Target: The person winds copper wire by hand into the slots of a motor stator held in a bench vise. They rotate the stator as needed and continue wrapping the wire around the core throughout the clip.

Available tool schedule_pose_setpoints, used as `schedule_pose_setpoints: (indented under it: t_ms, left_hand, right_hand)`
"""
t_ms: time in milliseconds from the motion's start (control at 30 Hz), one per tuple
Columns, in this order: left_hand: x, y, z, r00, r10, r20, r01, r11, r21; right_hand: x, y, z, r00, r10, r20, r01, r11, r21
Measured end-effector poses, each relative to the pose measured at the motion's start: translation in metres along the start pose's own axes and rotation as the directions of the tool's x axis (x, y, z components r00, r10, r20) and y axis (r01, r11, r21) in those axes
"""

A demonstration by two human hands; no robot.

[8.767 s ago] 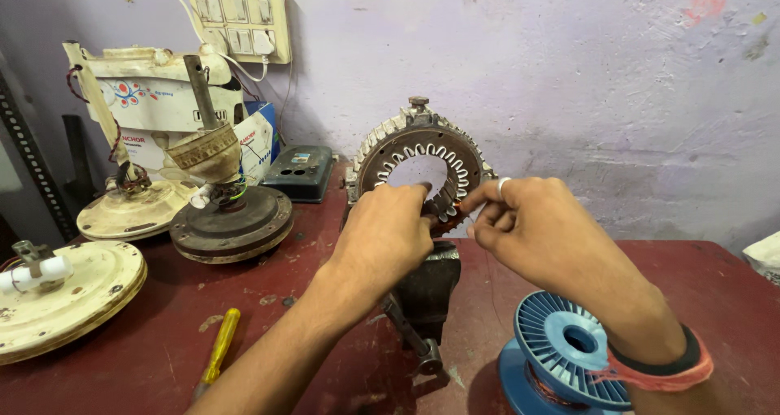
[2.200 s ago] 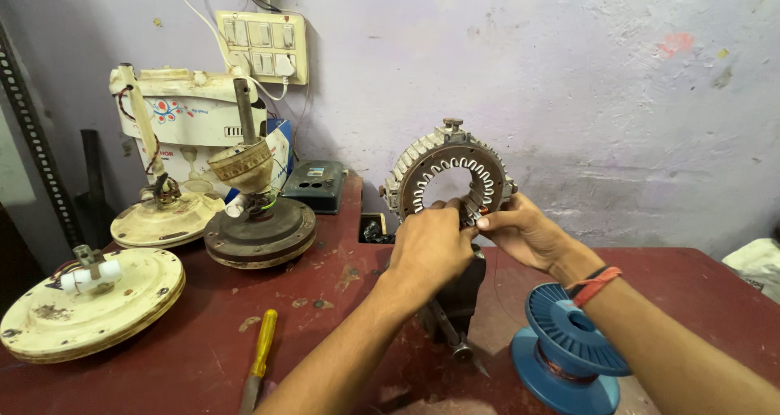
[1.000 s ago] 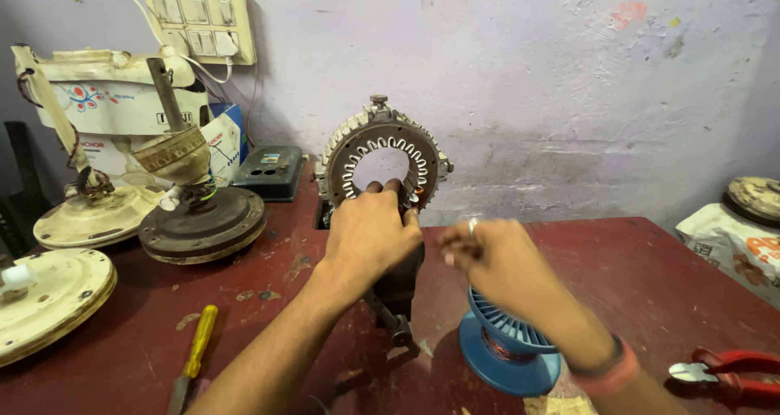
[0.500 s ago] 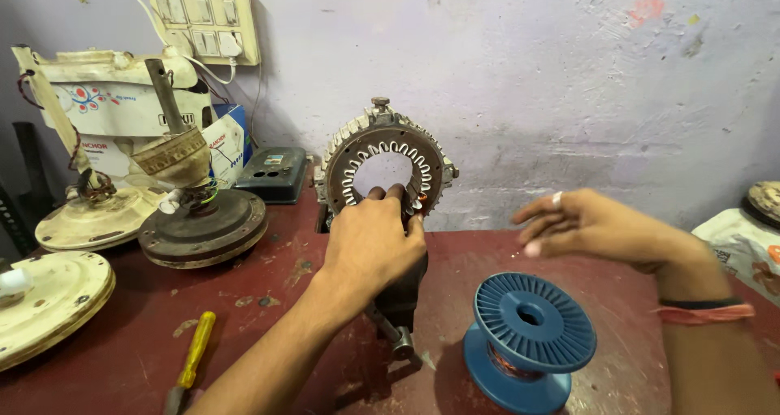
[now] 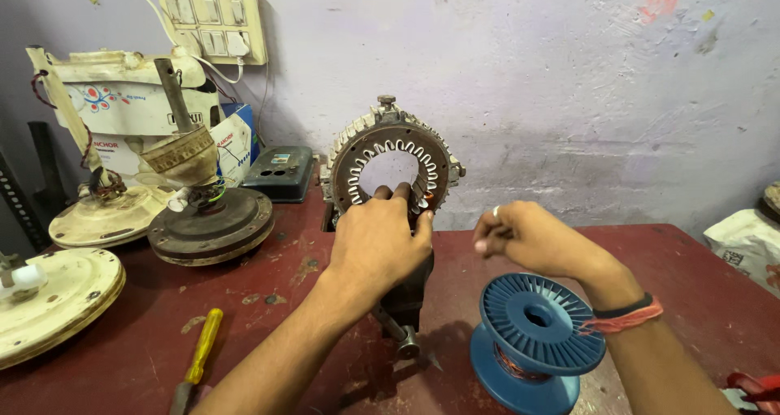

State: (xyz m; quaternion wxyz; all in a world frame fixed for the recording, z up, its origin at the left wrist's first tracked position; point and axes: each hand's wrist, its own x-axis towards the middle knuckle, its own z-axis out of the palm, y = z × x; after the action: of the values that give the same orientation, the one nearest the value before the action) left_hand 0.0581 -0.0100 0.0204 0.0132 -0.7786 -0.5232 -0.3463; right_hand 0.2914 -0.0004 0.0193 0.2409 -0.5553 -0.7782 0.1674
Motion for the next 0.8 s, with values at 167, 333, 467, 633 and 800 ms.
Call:
schedule_pose_setpoints:
  t_ms: [167, 333, 467, 633, 800]
  left_hand:
    - [0.000, -0.001, 0.002, 0.999, 0.015, -0.032, -0.015, 1.000, 0.000]
    - [0.001, -0.003, 0.003, 0.999, 0.018, -0.039, -0.018, 1.000, -0.006]
    - [0.000, -0.003, 0.003, 0.999, 0.021, -0.049, -0.022, 1.000, -0.016]
    - [0.002, -0.003, 0.002, 1.000, 0.010, -0.022, -0.010, 1.000, -0.012]
    - [0.001, -0.003, 0.003, 1.000, 0.015, -0.011, -0.015, 1.000, -0.027]
  right_hand:
    - [0.008, 0.040, -0.008, 0.975, 0.030, -0.218, 0.014, 0.980, 0.198]
    - [0.003, 0.061, -0.035, 0.970, 0.132, -0.206, 0.029, 0.776, 0.629]
    - [-0.009, 0.052, -0.050, 0.969, 0.204, -0.141, -0.114, 0.871, 0.478]
    - [-0.040, 0.016, -0.078, 0.956, 0.132, 0.261, -0.167, 0.979, 0.116]
    - [-0.067, -0.022, -0.076, 0.774, -0.467, 0.427, 0.214, 0.828, 0.518]
